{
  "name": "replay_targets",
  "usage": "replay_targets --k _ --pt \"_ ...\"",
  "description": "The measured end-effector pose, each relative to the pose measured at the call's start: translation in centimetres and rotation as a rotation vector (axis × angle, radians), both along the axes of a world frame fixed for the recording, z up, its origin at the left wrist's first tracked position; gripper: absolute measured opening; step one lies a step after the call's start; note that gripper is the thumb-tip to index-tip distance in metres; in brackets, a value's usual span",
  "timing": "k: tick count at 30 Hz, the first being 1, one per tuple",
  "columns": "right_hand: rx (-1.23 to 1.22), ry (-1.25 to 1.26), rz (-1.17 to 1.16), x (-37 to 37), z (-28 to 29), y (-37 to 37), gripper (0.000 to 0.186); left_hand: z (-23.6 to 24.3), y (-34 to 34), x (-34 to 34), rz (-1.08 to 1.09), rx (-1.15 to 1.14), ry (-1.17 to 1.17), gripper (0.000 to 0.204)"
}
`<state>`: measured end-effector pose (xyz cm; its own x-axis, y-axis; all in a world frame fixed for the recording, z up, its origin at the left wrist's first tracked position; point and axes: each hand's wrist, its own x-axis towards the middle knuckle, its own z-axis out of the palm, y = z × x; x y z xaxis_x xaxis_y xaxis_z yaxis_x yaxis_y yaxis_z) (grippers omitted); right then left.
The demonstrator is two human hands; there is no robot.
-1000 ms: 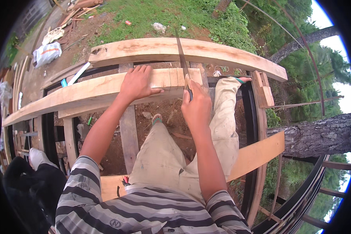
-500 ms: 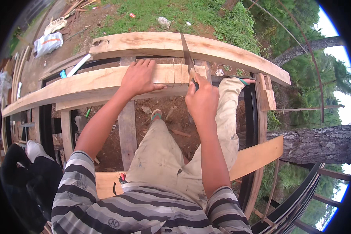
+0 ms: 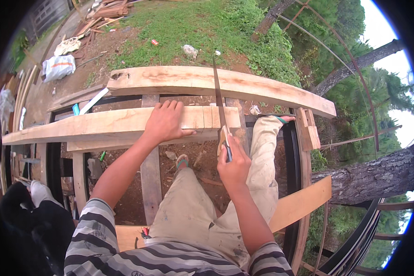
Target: The person cuts notches into a wooden beam using a hand saw while holding the beam with their hand. The person touches the saw blade with their fingers, talks to a nearby worker, and saws into the wooden beam.
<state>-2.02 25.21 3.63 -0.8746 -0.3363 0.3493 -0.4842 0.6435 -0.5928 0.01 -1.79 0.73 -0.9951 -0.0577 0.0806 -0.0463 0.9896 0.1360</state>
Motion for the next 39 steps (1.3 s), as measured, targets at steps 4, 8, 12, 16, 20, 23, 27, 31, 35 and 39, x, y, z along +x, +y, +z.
replay_targets --k 4,8,12,16,20,23,27,31,35,39 --pt "-0.002 0.036 0.023 6.3 -2.1 3.4 0.044 0.6 -0.2 0.5 0.016 0.025 -0.037 0.095" --pt "0.005 -0.005 -0.04 17.9 -2.4 10.1 0.046 0.7 0.3 1.2 0.008 0.014 -0.007 0.095" --pt "0.036 0.007 -0.053 20.6 -3.9 11.7 0.047 1.0 0.0 0.9 0.019 0.009 -0.041 0.098" --pt "-0.038 0.09 -0.031 5.0 -2.6 3.5 0.044 0.0 0.6 0.0 0.006 0.025 -0.021 0.101" --pt "0.043 0.1 -0.009 2.3 -1.4 1.1 0.044 -0.1 0.0 0.5 -0.005 0.034 0.055 0.103" --pt "-0.023 0.02 -0.01 9.2 -1.3 4.7 0.046 0.2 0.1 0.6 -0.001 0.033 0.017 0.103" --pt "0.043 -0.045 -0.069 21.3 -1.2 11.6 0.046 1.4 0.1 0.9 0.022 0.004 -0.101 0.11" --pt "-0.002 0.061 -0.006 13.4 -2.4 9.1 0.05 1.7 0.5 0.6 0.022 -0.012 -0.095 0.11" --pt "0.01 0.025 -0.057 2.3 -0.5 0.3 0.044 0.8 0.6 -0.2 0.011 0.024 -0.083 0.105" --pt "-0.009 0.074 0.01 7.0 -1.4 3.7 0.047 0.2 0.0 0.9 0.004 0.026 0.002 0.1"
